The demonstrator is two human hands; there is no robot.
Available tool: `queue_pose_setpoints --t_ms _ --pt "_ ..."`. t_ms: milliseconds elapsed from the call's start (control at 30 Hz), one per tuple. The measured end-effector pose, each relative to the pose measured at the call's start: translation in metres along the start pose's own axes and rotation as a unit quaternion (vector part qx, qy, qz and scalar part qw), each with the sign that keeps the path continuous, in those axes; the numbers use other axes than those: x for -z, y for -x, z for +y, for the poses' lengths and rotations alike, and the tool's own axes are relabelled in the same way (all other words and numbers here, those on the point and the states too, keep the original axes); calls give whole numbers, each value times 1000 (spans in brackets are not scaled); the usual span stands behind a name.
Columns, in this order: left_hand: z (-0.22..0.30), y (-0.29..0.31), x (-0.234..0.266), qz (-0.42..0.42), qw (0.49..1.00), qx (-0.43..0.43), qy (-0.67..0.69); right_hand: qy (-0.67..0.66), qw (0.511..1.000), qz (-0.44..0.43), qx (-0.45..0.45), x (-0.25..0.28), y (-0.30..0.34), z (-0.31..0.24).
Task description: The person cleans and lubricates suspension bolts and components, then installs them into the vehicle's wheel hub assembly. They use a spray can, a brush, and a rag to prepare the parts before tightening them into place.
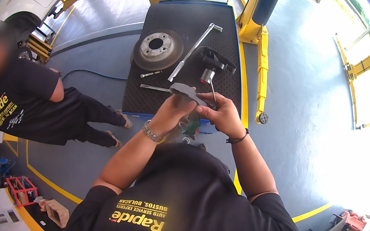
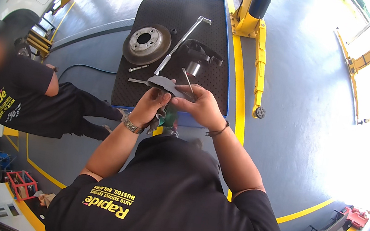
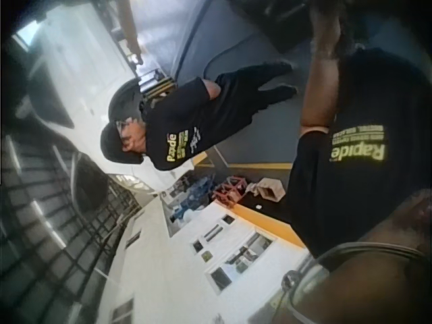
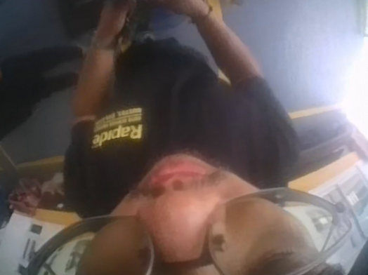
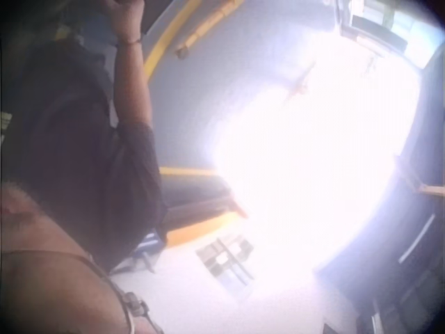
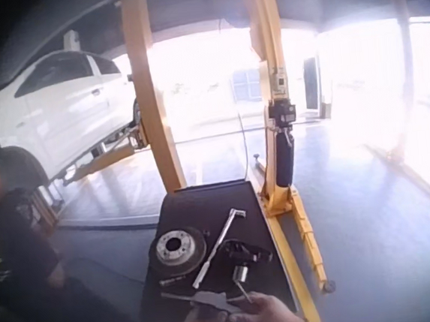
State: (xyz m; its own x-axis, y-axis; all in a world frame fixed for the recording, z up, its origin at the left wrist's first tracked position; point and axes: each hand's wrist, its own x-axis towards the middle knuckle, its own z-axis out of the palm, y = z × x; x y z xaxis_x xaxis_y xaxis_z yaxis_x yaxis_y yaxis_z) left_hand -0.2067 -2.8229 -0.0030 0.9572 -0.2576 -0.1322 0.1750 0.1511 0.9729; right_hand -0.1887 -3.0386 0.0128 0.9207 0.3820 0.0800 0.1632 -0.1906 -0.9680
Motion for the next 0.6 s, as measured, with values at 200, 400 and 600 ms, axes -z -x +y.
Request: queue_pose_setpoints --t_ms 200,400,600 --pt "1 -1 8 -35 998 40 17 -191 956 12 -220 32 1 10" --pt "11 -3 17 -61 982 71 -163 233 943 205 122 40 -15 6" --pt "17 -18 21 -1 954 -8 -300 161 980 -115 32 67 -36 -4"
